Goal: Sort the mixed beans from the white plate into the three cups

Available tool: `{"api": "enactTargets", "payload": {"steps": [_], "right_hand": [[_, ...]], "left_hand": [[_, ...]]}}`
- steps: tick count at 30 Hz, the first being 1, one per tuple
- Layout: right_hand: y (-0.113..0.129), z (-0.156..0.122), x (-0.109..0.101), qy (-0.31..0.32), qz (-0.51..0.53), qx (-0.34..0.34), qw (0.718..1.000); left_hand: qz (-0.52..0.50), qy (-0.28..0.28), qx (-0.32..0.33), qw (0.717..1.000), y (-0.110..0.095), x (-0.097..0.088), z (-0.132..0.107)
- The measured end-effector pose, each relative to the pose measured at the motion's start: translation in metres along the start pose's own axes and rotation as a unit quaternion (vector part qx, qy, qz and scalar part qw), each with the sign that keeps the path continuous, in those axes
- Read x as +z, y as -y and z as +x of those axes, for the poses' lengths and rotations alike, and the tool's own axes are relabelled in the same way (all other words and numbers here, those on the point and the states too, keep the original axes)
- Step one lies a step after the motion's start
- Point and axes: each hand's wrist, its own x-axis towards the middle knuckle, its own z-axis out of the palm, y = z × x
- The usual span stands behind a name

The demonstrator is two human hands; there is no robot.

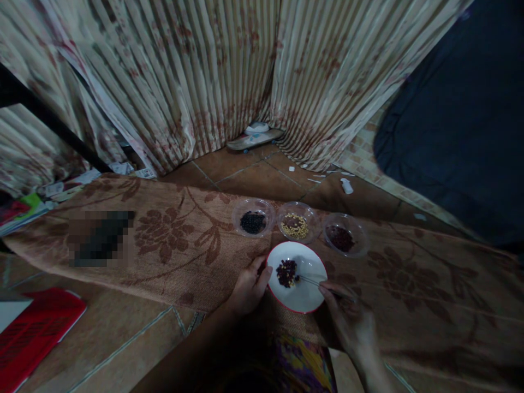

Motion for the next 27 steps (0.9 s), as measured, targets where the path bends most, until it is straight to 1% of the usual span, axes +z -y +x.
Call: {"api": "enactTargets", "payload": {"steps": [6,11,14,18,19,21,23,26,27], "right_hand": [[-0.004,-0.001,0.001,-0.008,0.015,0.011,1.0],[-0.003,-0.001,0.002,-0.012,0.022,0.035,0.999],[-0.004,-0.002,0.002,-0.017,0.015,0.051,0.998],[-0.005,0.0,-0.004,-0.035,0.034,0.043,0.998],[-0.004,0.003,-0.007,-0.046,0.037,0.04,0.997],[-0.002,0.014,-0.016,-0.1,0.029,0.028,0.994],[-0.001,0.033,-0.029,-0.179,0.016,0.002,0.984],[-0.005,0.065,-0.049,-0.249,0.002,-0.045,0.967],[-0.008,0.075,-0.055,-0.279,-0.002,-0.043,0.959]], "left_hand": [[0.004,0.005,-0.001,1.0,-0.001,-0.001,0.0],[0.013,-0.001,0.017,1.0,-0.002,-0.001,-0.001],[0.014,0.002,0.014,1.0,-0.003,-0.001,-0.001],[0.011,0.005,0.004,1.0,-0.004,-0.001,0.0],[0.011,0.005,0.005,1.0,-0.004,-0.001,0.0],[0.013,0.006,0.007,1.0,-0.003,-0.002,0.0],[0.013,0.002,0.008,1.0,-0.003,-0.002,0.0],[0.001,0.007,0.009,1.0,-0.002,-0.002,0.001],[-0.003,0.01,0.008,1.0,-0.002,-0.002,0.001]]}}
